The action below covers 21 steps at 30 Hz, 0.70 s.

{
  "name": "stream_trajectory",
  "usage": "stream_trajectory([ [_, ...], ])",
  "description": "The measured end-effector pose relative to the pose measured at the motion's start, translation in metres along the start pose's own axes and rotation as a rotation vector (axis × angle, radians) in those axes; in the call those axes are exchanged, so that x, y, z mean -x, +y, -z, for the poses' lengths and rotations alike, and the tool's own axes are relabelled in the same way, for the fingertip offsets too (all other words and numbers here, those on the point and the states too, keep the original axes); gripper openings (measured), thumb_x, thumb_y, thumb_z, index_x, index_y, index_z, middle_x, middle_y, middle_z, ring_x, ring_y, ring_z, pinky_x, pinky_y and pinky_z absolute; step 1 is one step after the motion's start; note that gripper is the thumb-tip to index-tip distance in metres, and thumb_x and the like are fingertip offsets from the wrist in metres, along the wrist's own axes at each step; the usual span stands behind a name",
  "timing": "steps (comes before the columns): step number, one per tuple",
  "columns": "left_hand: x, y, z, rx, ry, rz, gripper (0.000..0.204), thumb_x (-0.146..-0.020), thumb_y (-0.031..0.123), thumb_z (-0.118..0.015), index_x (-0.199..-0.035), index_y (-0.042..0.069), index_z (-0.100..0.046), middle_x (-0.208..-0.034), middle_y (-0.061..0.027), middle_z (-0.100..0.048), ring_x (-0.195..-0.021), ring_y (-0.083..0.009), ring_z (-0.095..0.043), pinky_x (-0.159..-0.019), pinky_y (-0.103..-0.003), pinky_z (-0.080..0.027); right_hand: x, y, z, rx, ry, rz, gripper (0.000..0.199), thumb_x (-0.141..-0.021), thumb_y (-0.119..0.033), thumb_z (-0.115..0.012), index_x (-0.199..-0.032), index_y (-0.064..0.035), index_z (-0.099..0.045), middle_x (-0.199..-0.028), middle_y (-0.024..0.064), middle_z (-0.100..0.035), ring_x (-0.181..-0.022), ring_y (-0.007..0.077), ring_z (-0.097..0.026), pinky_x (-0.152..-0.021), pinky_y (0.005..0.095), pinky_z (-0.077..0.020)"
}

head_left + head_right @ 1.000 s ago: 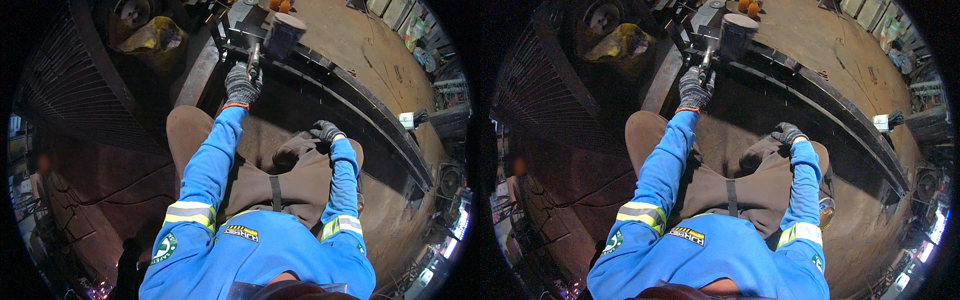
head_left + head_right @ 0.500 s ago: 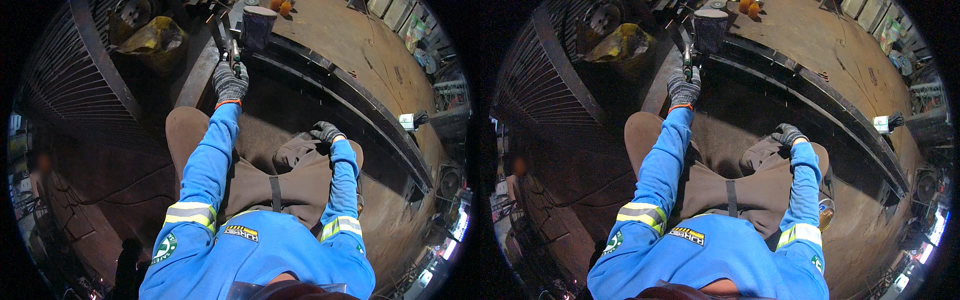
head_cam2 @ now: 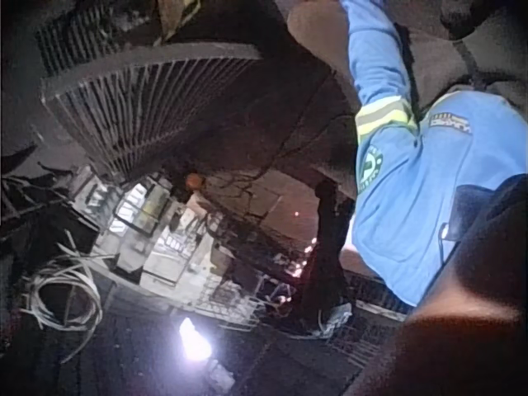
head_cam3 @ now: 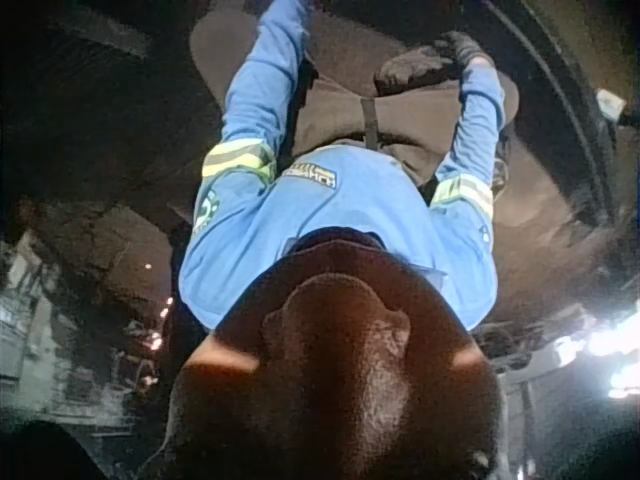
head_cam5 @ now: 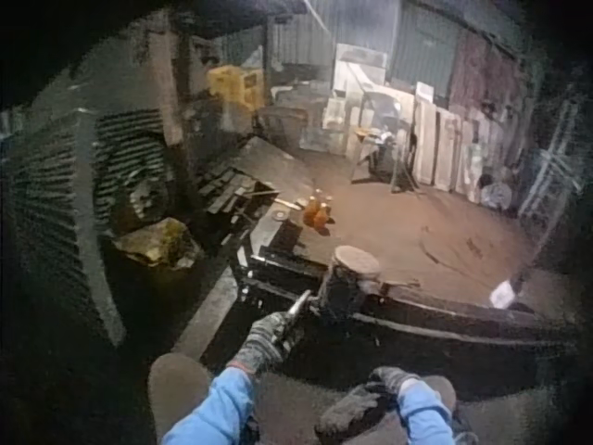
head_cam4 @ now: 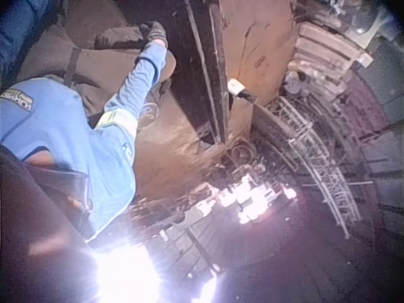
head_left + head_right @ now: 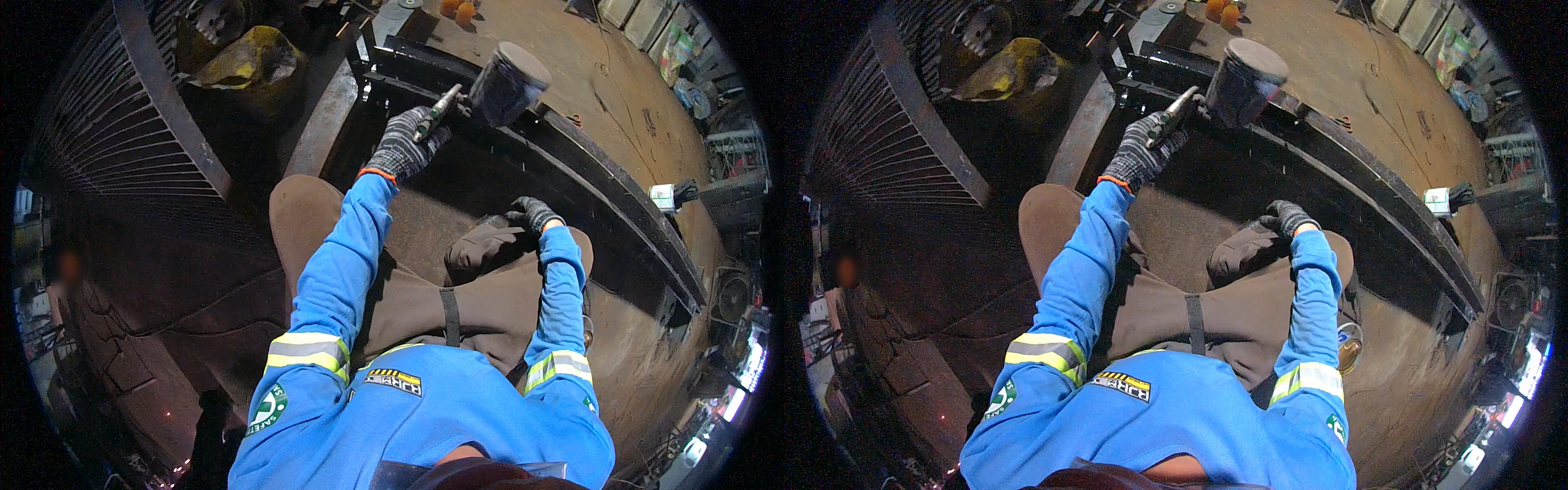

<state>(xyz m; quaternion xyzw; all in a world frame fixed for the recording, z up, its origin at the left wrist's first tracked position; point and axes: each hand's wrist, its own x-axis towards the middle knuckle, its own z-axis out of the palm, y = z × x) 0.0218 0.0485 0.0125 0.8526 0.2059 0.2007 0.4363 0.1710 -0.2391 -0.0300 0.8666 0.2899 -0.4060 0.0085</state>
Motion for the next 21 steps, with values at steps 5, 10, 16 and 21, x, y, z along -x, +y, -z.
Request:
stream_trajectory([
  [5, 0.008, 0.025, -0.003, 0.008, -0.157, -0.018, 0.034, -0.077, 0.026, -0.072, -0.098, 0.002, -0.061, -0.089, -0.0198, -0.063, -0.084, -0.0373, -0.061, -0.075, -0.04, -0.05, -0.006, 0.003, -0.002, -0.015, 0.033, 0.081, 0.039, -0.08, -0.028, -0.068, -0.111, -0.0054, -0.061, -0.112, 0.0158, -0.062, -0.107, 0.0315, -0.057, -0.091, 0.0383, -0.0449],
  [10, 0.01, 0.02, -0.019, 0.022, -0.154, -0.057, 0.031, -0.076, 0.027, -0.071, -0.091, 0.003, -0.061, -0.084, -0.0191, -0.063, -0.081, -0.0366, -0.061, -0.071, -0.04, -0.05, -0.033, 0.037, -0.022, -0.034, 0.067, 0.198, 0.036, -0.077, -0.028, -0.07, -0.105, -0.0062, -0.063, -0.107, 0.0166, -0.063, -0.102, 0.0331, -0.058, -0.087, 0.0392, -0.047],
  [16, 0.002, -0.022, -0.019, -0.273, 0.161, 0.24, 0.028, -0.072, 0.026, -0.073, -0.083, 0.004, -0.059, -0.075, -0.0161, -0.062, -0.072, -0.0316, -0.062, -0.067, -0.039, -0.05, -0.015, 0.013, -0.01, -0.006, 0.042, 0.062, 0.046, -0.079, -0.035, -0.067, -0.114, -0.0069, -0.06, -0.117, 0.0178, -0.059, -0.111, 0.0328, -0.055, -0.094, 0.0378, -0.0439],
  [21, -0.006, -0.046, -0.005, -0.193, 0.482, 0.21, 0.029, -0.079, 0.027, -0.07, -0.091, 0.002, -0.062, -0.075, -0.0135, -0.063, -0.067, -0.0242, -0.06, -0.066, -0.036, -0.048, -0.012, 0.013, -0.007, -0.017, 0.014, 0.038, 0.051, -0.08, -0.04, -0.064, -0.117, -0.0056, -0.058, -0.12, 0.019, -0.057, -0.113, 0.0338, -0.053, -0.096, 0.0389, -0.0427],
])
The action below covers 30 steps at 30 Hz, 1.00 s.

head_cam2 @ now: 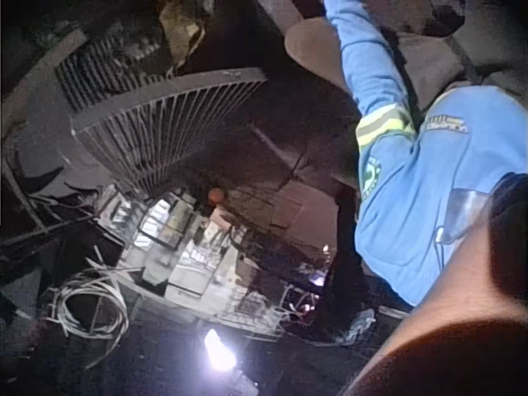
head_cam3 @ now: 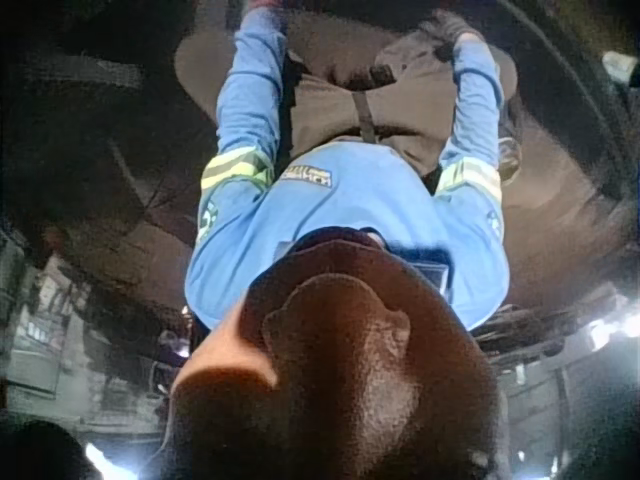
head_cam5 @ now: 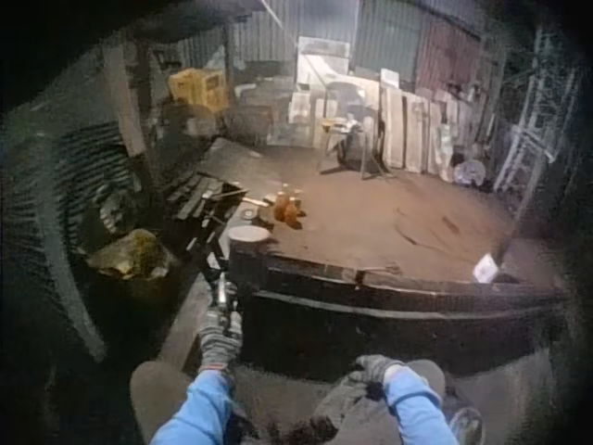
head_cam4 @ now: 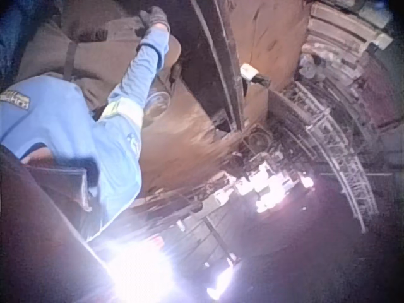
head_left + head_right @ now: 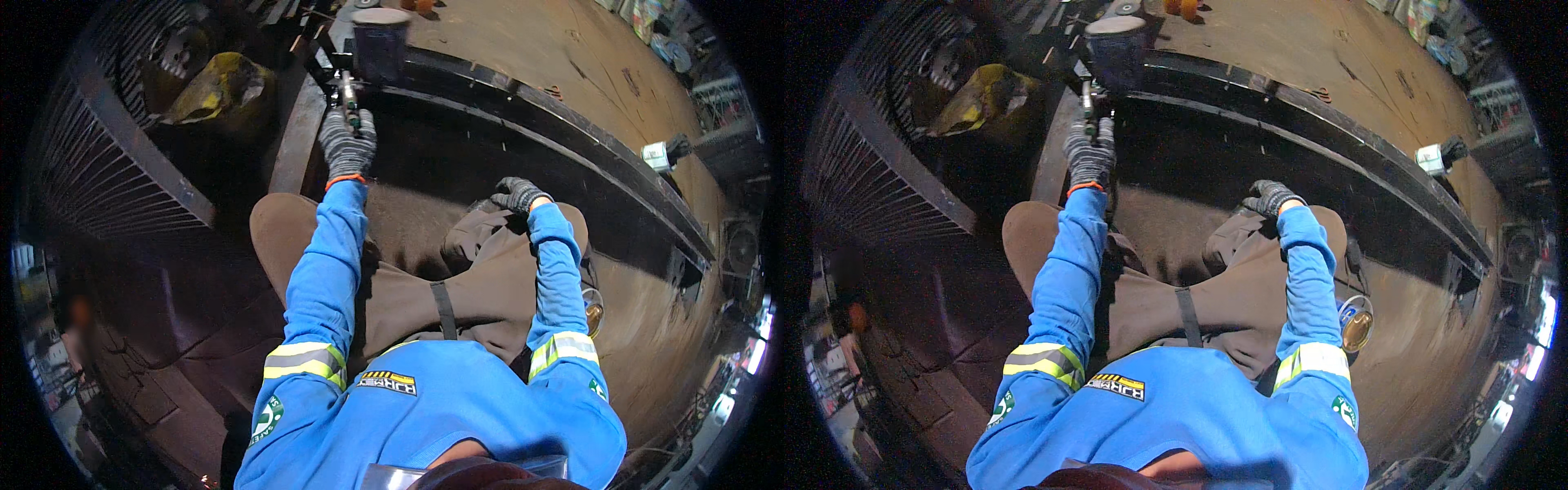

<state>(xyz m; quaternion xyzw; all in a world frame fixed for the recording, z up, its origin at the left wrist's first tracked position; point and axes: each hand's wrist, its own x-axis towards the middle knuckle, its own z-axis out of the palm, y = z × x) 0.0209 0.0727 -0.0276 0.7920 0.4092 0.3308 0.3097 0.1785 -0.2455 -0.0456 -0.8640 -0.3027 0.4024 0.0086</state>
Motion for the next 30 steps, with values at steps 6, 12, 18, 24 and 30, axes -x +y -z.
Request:
stream_trajectory([
  [6, 0.005, 0.034, 0.006, -0.058, -0.096, 0.037, 0.028, -0.077, 0.025, -0.07, -0.085, 0.0, -0.061, -0.074, -0.015, -0.062, -0.067, -0.0271, -0.062, -0.064, -0.038, -0.049, 0.0, 0.007, -0.006, -0.033, 0.032, -0.002, 0.051, -0.08, -0.041, -0.064, -0.116, -0.0053, -0.058, -0.119, 0.0189, -0.058, -0.111, 0.0342, -0.054, -0.095, 0.0392, -0.0439],
  [12, 0.031, 0.057, -0.044, -0.081, -0.285, -0.125, 0.031, -0.073, 0.034, -0.072, -0.076, 0.006, -0.06, -0.069, -0.0167, -0.062, -0.067, -0.0362, -0.061, -0.063, -0.043, -0.049, 0.005, 0.009, -0.003, 0.119, 0.053, -0.027, 0.068, -0.08, -0.048, -0.061, -0.126, 0.0006, -0.05, -0.13, 0.0222, -0.049, -0.123, 0.0348, -0.046, -0.102, 0.0396, -0.0379],
  [18, 0.069, 0.113, -0.059, 0.133, -0.645, -0.246, 0.028, -0.074, 0.028, -0.07, -0.088, 0.005, -0.063, -0.078, -0.0179, -0.064, -0.077, -0.0373, -0.062, -0.068, -0.041, -0.05, 0.016, 0.005, 0.002, 0.086, -0.159, -0.116, 0.069, -0.084, -0.052, -0.052, -0.126, 0.0022, -0.049, -0.128, 0.0271, -0.048, -0.12, 0.037, -0.047, -0.101, 0.0403, -0.0385],
  [24, 0.082, 0.119, -0.069, 0.173, -0.686, -0.33, 0.033, -0.073, 0.026, -0.07, -0.096, 0.003, -0.063, -0.093, -0.0204, -0.064, -0.087, -0.0373, -0.061, -0.073, -0.04, -0.05, -0.009, 0.05, -0.032, 0.017, -0.015, -0.064, 0.076, -0.08, -0.052, -0.057, -0.131, 0.0021, -0.043, -0.136, 0.0235, -0.042, -0.126, 0.0354, -0.041, -0.105, 0.0391, -0.0348],
  [30, 0.063, 0.096, -0.066, -0.125, -0.341, -0.202, 0.026, -0.07, 0.02, -0.071, -0.087, 0.004, -0.059, -0.076, -0.018, -0.063, -0.072, -0.0368, -0.062, -0.065, -0.042, -0.05, 0.013, 0.004, 0.0, 0.061, -0.048, -0.152, 0.076, -0.079, -0.051, -0.061, -0.131, 0.0016, -0.044, -0.137, 0.0223, -0.041, -0.127, 0.0339, -0.04, -0.106, 0.0379, -0.0336],
])
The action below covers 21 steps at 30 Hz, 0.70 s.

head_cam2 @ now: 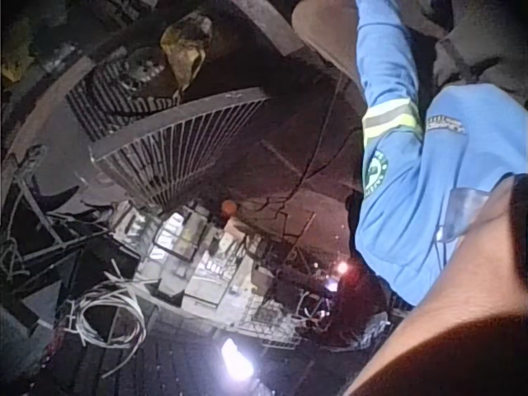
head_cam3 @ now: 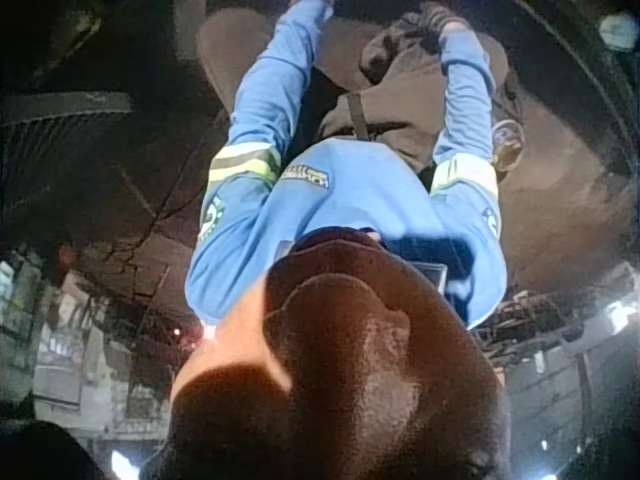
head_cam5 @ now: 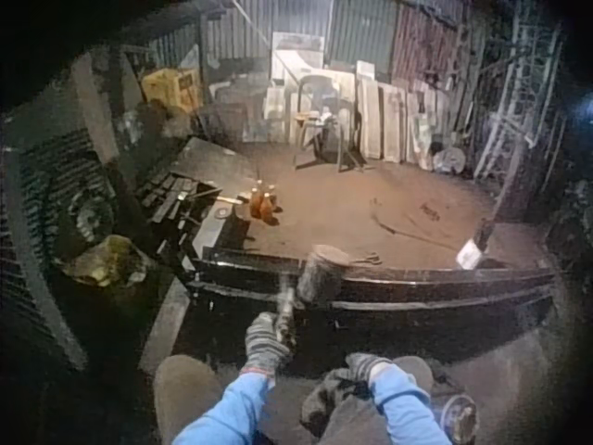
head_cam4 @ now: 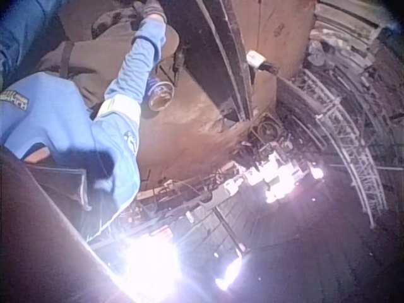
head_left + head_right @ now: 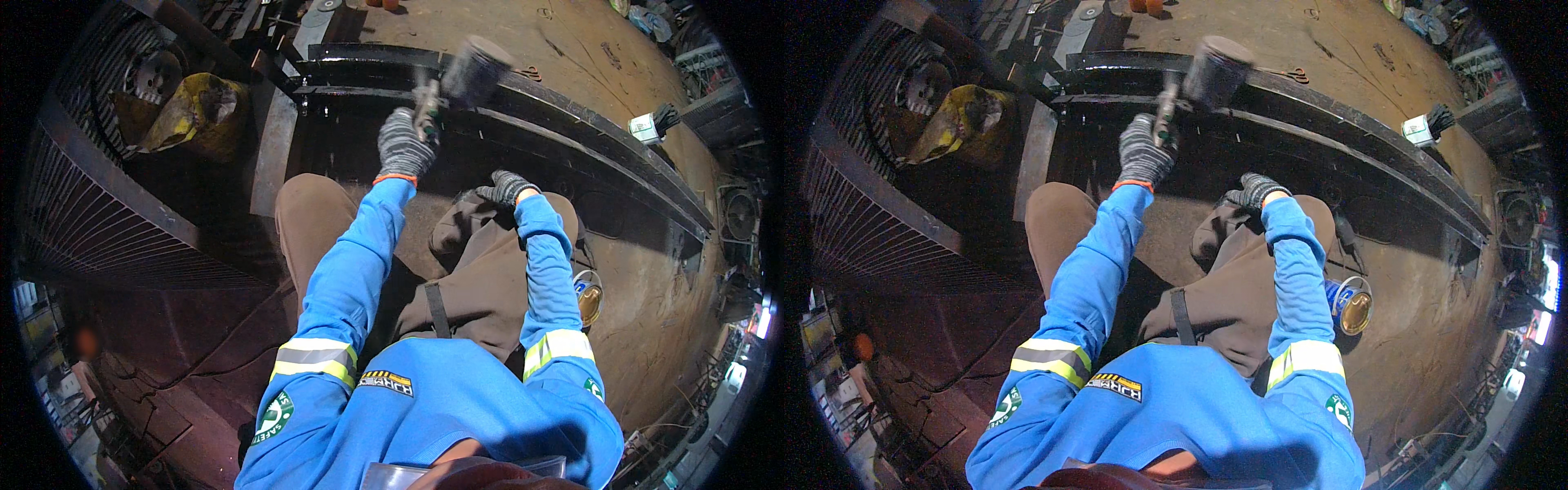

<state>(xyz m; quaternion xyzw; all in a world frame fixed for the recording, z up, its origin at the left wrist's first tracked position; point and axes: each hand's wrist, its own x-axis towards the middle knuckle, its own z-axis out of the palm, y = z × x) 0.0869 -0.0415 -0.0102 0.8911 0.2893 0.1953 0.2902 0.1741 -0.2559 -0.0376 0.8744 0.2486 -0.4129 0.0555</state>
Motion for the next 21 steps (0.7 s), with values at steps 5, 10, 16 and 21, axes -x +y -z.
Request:
stream_trajectory([
  [5, -0.015, -0.025, 0.013, -0.033, 0.253, 0.112, 0.028, -0.069, 0.016, -0.071, -0.091, 0.001, -0.061, -0.083, -0.0198, -0.063, -0.079, -0.0367, -0.062, -0.073, -0.04, -0.049, 0.001, 0.001, 0.001, -0.017, 0.056, 0.054, 0.076, -0.079, -0.049, -0.062, -0.132, 0.0014, -0.043, -0.137, 0.0216, -0.042, -0.128, 0.0337, -0.04, -0.107, 0.0371, -0.0321],
  [10, -0.022, -0.026, 0.032, 0.071, 0.272, 0.103, 0.027, -0.071, 0.019, -0.07, -0.087, -0.002, -0.062, -0.081, -0.0214, -0.062, -0.078, -0.0383, -0.062, -0.072, -0.041, -0.05, -0.011, 0.013, -0.007, -0.025, 0.092, 0.139, 0.075, -0.079, -0.048, -0.062, -0.134, 0.0006, -0.041, -0.138, 0.0212, -0.04, -0.128, 0.0332, -0.039, -0.107, 0.0361, -0.0312],
  [16, -0.014, -0.029, 0.016, 0.038, 0.196, 0.066, 0.028, -0.073, 0.021, -0.072, -0.09, 0.002, -0.062, -0.078, -0.0182, -0.064, -0.071, -0.0329, -0.062, -0.067, -0.038, -0.05, 0.003, -0.002, -0.001, 0.037, 0.058, 0.069, 0.076, -0.081, -0.051, -0.058, -0.131, 0.0042, -0.042, -0.136, 0.0238, -0.042, -0.127, 0.0346, -0.04, -0.107, 0.0364, -0.0322],
  [21, -0.007, 0.0, 0.006, 0.13, -0.034, 0.019, 0.026, -0.073, 0.024, -0.072, -0.082, 0.004, -0.059, -0.069, -0.0171, -0.062, -0.065, -0.0331, -0.062, -0.062, -0.04, -0.049, -0.002, 0.009, -0.006, 0.04, 0.04, 0.033, 0.077, -0.081, -0.053, -0.056, -0.131, 0.0038, -0.043, -0.136, 0.0244, -0.041, -0.126, 0.0356, -0.04, -0.106, 0.0371, -0.0333],
])
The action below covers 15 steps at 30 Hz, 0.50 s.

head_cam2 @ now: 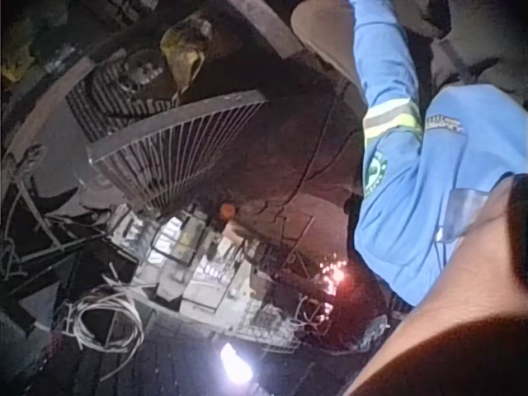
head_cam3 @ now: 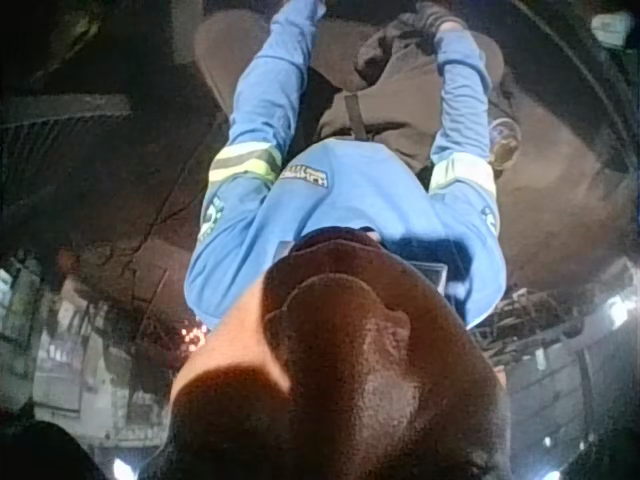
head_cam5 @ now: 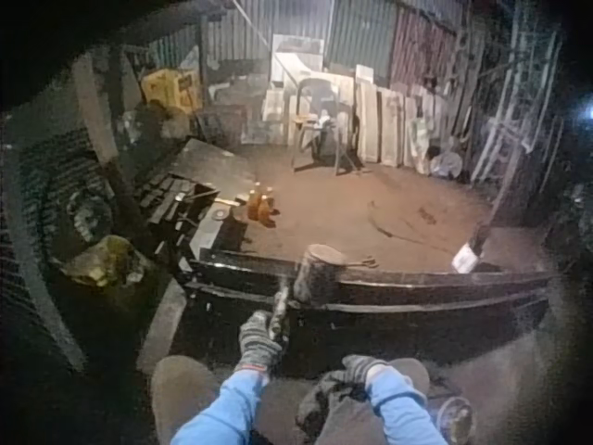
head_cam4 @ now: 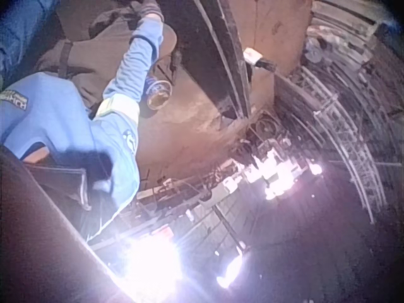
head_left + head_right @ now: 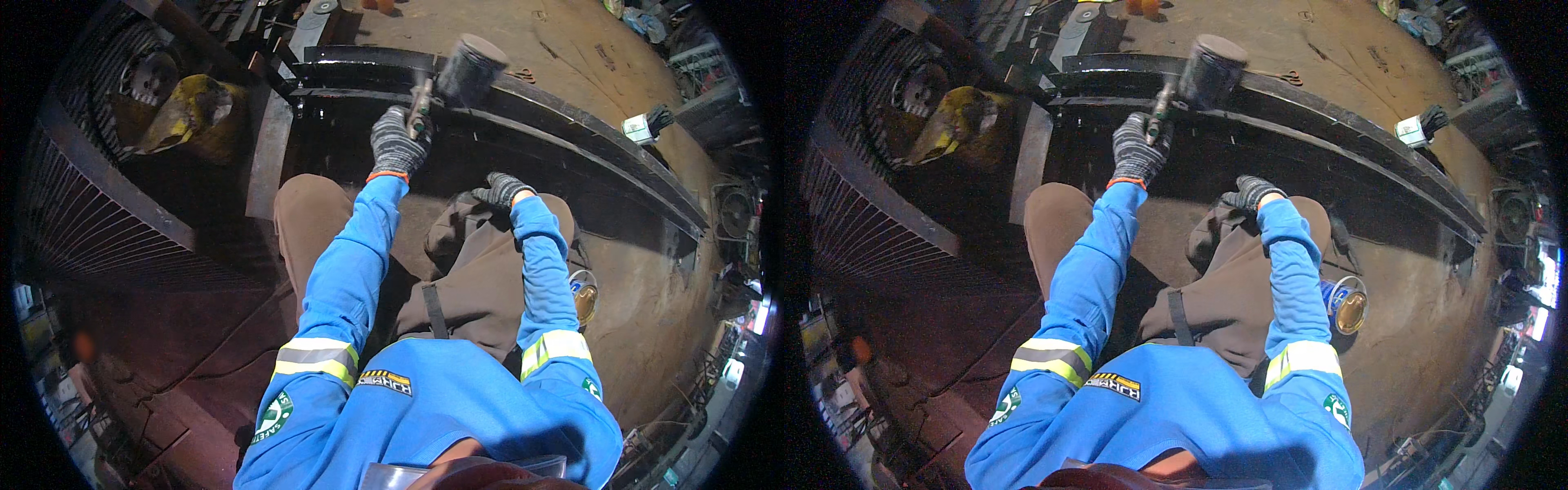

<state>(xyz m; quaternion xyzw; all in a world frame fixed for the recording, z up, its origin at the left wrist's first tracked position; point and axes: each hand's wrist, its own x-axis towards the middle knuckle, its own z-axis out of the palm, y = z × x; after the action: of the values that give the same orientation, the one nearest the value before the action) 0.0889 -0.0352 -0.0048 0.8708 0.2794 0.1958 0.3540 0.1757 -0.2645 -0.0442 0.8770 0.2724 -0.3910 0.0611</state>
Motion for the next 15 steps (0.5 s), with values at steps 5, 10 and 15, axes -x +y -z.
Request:
stream_trajectory([
  [5, 0.013, 0.022, -0.01, 0.14, -0.105, -0.166, 0.026, -0.072, 0.026, -0.071, -0.08, 0.004, -0.06, -0.072, -0.0179, -0.063, -0.07, -0.0363, -0.062, -0.062, -0.041, -0.049, -0.01, 0.018, -0.013, -0.089, -0.067, 0.04, 0.074, -0.081, -0.048, -0.056, -0.135, -0.0009, -0.04, -0.137, 0.0244, -0.039, -0.127, 0.0351, -0.039, -0.106, 0.0378, -0.0327],
  [10, 0.019, 0.03, -0.01, 0.152, -0.196, -0.176, 0.027, -0.072, 0.027, -0.071, -0.083, 0.004, -0.061, -0.074, -0.0184, -0.063, -0.073, -0.0369, -0.062, -0.064, -0.042, -0.049, -0.016, 0.025, -0.024, -0.021, -0.031, 0.044, 0.071, -0.082, -0.043, -0.056, -0.138, -0.0032, -0.036, -0.138, 0.0233, -0.039, -0.128, 0.034, -0.039, -0.106, 0.0372, -0.0325],
  [15, 0.014, 0.021, -0.012, 0.086, -0.093, -0.12, 0.027, -0.072, 0.026, -0.069, -0.085, 0.004, -0.061, -0.078, -0.0189, -0.064, -0.075, -0.0372, -0.062, -0.066, -0.042, -0.049, 0.001, 0.005, 0.0, -0.049, -0.027, 0.015, 0.071, -0.082, -0.046, -0.057, -0.133, 0.0003, -0.042, -0.137, 0.0222, -0.042, -0.127, 0.0342, -0.04, -0.106, 0.0367, -0.0325],
])
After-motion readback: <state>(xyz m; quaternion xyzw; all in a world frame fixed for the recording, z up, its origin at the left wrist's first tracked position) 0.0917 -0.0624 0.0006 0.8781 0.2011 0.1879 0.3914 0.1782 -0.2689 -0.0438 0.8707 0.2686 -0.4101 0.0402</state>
